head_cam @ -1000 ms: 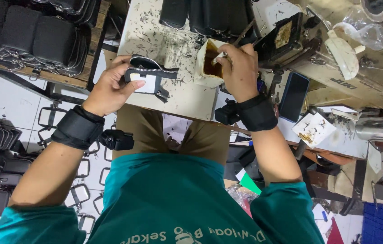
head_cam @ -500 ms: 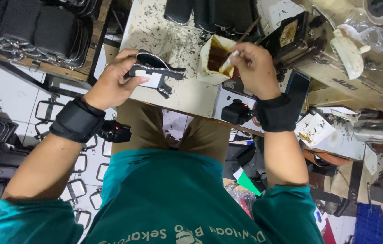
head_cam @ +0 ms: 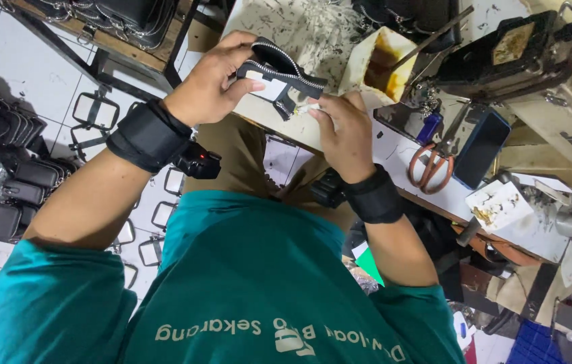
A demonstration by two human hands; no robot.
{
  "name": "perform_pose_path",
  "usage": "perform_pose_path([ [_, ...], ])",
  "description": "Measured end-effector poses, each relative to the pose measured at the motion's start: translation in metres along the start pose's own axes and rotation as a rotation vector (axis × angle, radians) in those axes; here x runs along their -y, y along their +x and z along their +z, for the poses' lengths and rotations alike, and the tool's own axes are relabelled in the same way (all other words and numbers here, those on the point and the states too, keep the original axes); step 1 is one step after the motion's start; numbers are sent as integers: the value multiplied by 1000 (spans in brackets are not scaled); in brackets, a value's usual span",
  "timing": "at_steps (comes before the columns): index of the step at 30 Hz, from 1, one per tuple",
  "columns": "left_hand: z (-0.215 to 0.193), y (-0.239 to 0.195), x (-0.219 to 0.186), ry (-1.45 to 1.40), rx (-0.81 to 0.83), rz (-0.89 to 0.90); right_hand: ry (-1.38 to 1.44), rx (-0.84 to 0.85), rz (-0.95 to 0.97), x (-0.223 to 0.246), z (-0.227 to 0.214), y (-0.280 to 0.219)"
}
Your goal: The person applies a dark liquid to the interior lining of small black pouches using a small brush. They open each pouch, apply the liquid along the edges and seams, then close it and set it aside. The person repeats this process on multiple pouches.
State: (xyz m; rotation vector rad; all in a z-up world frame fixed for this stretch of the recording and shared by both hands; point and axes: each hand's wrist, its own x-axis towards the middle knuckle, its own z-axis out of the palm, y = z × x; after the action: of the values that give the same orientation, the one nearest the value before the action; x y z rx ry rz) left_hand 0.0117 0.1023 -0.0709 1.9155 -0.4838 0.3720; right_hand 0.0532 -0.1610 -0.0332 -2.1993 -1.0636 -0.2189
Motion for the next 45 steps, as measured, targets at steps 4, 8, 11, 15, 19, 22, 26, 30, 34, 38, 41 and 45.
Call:
perform_pose_path([
  [4, 0, 0, 2, -2, 15, -1, -40, 17, -16, 1, 14, 5],
  [8, 1, -1, 3, -6, 5, 28, -102, 64, -84, -9, 24, 2],
  [11, 2, -2, 1, 10, -6, 26, -135, 104, -98, -7, 18, 3],
  [15, 2, -3, -1, 51, -8, 8, -118, 126, -111, -4, 16, 2],
  [19, 2, -2, -1, 58, -23, 28, -81, 124, -121, 6, 22, 6],
  [22, 2, -4, 0, 61, -14, 25, -145, 194, -169, 10, 18, 6],
  [26, 2, -2, -1, 57, -22, 34, -142, 185, -142, 7, 20, 4],
  [30, 1, -2, -2, 36, -18, 33, -232, 163, -171, 4, 16, 3],
  [34, 1, -3, -2, 34, -2, 21, -173, 155, -182, 7, 18, 3],
  [38, 2, -2, -1, 56, -10, 13, -239, 193, -208, 10, 15, 6],
  [41, 2, -2, 1, 64, -12, 11, -181, 164, -185, 7, 20, 4],
  [45, 3, -1, 4, 65, -10, 17, -230, 212, -158, 5, 12, 6],
])
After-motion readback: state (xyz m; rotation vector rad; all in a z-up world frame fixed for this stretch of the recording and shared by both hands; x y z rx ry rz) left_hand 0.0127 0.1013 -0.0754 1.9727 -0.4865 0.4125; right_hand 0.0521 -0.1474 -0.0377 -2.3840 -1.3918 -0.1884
